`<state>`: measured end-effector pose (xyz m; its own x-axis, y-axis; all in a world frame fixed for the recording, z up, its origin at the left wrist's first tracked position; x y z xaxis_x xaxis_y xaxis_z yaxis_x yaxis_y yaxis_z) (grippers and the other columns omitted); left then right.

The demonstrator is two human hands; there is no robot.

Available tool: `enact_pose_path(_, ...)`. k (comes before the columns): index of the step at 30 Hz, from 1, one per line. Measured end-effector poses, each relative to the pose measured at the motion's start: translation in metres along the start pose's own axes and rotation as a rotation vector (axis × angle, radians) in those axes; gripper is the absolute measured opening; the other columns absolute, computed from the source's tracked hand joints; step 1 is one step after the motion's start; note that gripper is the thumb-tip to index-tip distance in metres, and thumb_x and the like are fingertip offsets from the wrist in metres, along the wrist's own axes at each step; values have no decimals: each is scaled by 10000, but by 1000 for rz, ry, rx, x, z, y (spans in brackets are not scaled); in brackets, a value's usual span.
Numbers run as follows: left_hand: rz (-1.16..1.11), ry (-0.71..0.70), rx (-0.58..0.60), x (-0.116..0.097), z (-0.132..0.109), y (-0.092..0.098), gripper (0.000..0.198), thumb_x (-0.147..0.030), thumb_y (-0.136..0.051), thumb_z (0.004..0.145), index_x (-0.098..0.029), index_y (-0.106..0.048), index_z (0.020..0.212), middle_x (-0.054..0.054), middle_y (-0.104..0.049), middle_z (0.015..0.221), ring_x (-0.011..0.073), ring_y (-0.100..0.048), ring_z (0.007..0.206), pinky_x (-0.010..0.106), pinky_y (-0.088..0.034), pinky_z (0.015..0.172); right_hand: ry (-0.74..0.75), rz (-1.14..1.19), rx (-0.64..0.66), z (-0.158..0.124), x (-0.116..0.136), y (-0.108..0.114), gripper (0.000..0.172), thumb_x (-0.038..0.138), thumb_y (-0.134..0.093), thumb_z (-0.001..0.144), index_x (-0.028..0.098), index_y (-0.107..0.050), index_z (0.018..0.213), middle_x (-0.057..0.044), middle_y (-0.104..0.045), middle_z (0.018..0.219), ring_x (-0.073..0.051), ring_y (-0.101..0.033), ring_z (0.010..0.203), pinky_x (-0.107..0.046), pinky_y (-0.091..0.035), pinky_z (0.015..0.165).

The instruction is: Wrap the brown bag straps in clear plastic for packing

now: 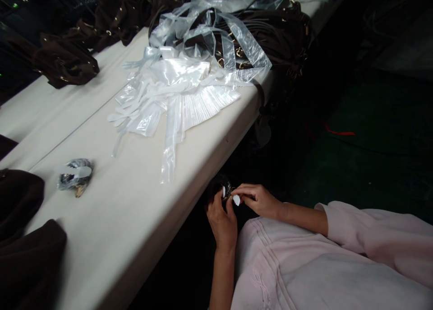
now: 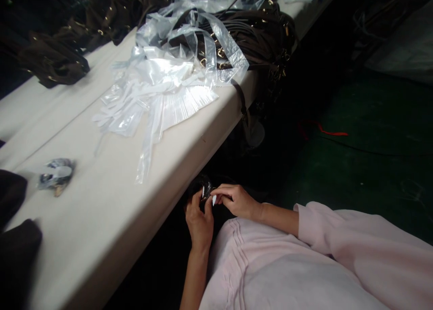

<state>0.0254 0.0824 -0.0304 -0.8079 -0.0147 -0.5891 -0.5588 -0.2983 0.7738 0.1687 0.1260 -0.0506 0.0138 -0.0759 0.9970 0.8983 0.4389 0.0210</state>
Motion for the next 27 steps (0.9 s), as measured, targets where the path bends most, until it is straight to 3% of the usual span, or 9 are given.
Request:
enact_pose_path(5,-25,33,20,4,0,4,287,-273,-579,908,-168,-610,1173,108,-695,1057,248,-632,944,395,-504,857,102,-145,13,2,10,-2,175,208,-619,884,170,-690,1040,-57,-672,945,-138,-661,788,-244,-567,722)
enact_pose_path(9,-13,-18,28,2,-3,4,302,-227,-574,903,-165,-604,1197,122,-700,1087,260,-643,1018,416,-490,908,218,-268,-74,3,15,-2,130,207,-581,939,156,-699,957,-44,-652,843,-118,-632,710,-231,-538,676)
enact_pose_path(12,-7,-45,4,0,-6,0,306,-184,-566,891,-175,-612,1193,127,-703,1113,269,-647,1052,444,-473,941,371,-328,-94,5,23,-8,145,163,-548,952,153,-691,978,-72,-630,924,-138,-626,823,-250,-535,743)
enact_pose_path(15,-18,-11,-28,1,-5,-2,325,-132,-545,863,-187,-636,1169,121,-708,1119,275,-659,1033,458,-484,927,449,-310,-23,9,27,-17,180,131,-497,969,163,-664,1026,-88,-616,1012,-154,-607,928,-276,-531,818)
enact_pose_path(19,-157,101,61,7,-1,3,306,-166,-564,853,-206,-646,1145,98,-709,1108,257,-664,1033,415,-512,916,379,-222,-11,16,22,-21,145,170,-505,980,175,-625,1061,-63,-620,981,-149,-605,931,-287,-515,855)
enact_pose_path(23,-354,209,188,14,6,12,369,-228,-518,902,-226,-561,1269,94,-666,1222,227,-645,1100,373,-514,944,277,-187,-18,19,15,-19,90,203,-524,976,171,-607,986,-59,-614,1018,-147,-600,942,-284,-490,858)
enact_pose_path(27,-399,299,124,22,9,10,304,-296,-519,907,-191,-627,1172,97,-701,1150,218,-665,1052,330,-519,911,233,-199,-14,19,13,-20,95,221,-535,970,175,-613,941,-39,-608,942,-138,-593,868,-270,-482,810)
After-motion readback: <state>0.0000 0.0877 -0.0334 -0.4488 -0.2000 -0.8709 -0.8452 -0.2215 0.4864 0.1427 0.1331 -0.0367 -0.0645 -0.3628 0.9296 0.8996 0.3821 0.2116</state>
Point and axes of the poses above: each hand's wrist, its own z-axis towards the middle knuckle, its own y-axis out of the back of the hand, x = y × z, the point moved 4 cm from there along z, towards the middle knuckle
